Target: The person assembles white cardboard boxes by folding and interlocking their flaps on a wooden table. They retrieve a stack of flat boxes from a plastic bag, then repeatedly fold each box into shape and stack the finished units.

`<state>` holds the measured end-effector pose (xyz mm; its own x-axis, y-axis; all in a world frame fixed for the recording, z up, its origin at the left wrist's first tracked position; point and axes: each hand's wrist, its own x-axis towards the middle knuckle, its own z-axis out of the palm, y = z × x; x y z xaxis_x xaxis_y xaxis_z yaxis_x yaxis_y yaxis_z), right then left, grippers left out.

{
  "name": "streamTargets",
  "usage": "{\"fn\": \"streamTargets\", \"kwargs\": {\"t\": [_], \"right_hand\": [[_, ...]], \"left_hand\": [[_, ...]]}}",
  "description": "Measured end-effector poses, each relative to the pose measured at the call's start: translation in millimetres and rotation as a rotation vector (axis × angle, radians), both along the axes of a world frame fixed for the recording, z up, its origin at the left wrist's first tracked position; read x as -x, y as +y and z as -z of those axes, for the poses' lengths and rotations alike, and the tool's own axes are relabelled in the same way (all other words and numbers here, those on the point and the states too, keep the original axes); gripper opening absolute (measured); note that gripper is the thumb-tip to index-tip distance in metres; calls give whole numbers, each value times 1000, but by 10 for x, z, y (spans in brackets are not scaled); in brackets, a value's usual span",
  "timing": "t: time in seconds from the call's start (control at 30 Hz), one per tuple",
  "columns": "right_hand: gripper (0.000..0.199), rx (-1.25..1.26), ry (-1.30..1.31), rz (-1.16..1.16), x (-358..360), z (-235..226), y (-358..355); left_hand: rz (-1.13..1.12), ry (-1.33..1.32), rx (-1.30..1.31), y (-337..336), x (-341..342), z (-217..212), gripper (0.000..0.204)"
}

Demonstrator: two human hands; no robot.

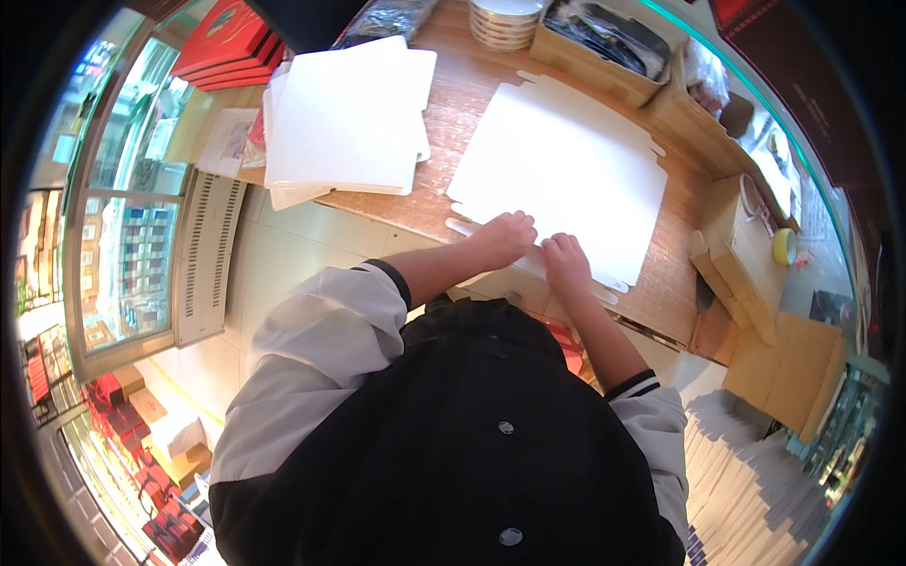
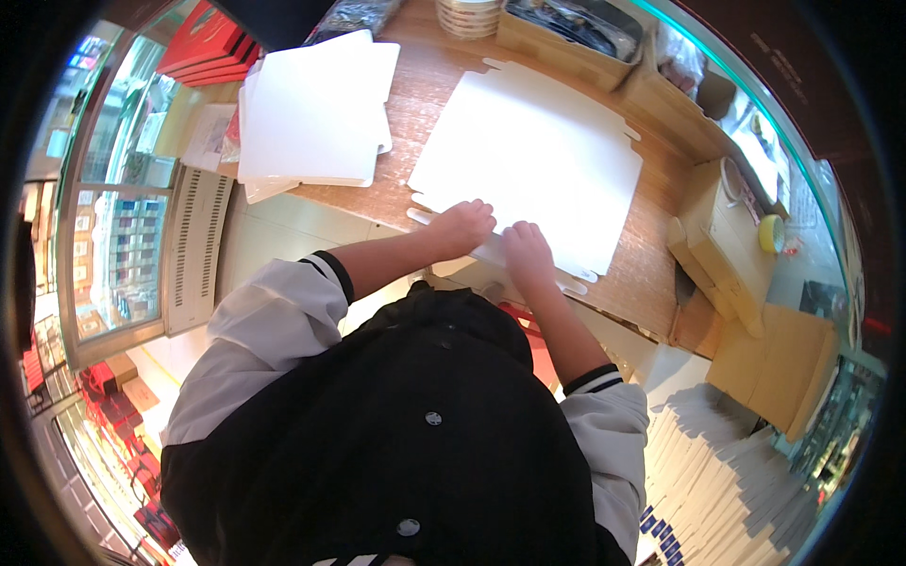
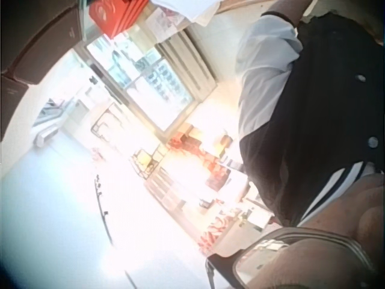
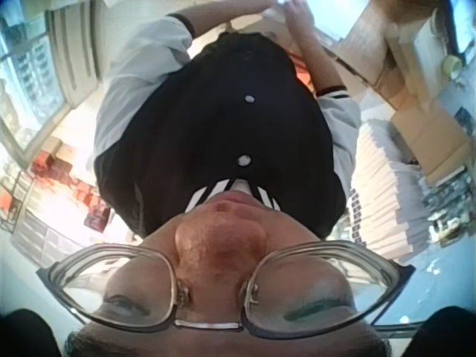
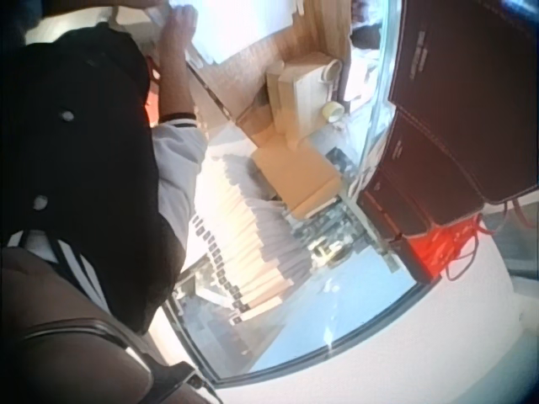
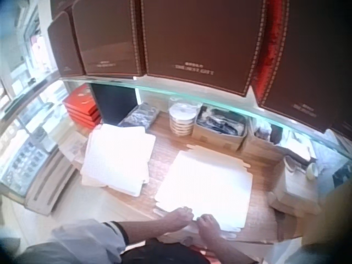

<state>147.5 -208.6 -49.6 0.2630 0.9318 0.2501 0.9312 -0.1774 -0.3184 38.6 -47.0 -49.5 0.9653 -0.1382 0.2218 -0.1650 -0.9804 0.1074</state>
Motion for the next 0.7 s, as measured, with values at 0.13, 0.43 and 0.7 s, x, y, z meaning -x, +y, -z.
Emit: {"fn": "streamTargets", "kwargs": {"t": [0.13,0.43,0.7], "right_hand": [[9,23,53,10,-14,-4,-70],[21,355,209,339,-625,-205,-505],[34,600,240,397,-624,-343,-196]], "left_hand": [[-27,-28,68,74,47,24,13],[-329,175,67,454,-55,-110,23],[-194,411,326,132,-254,-21,21]]}}
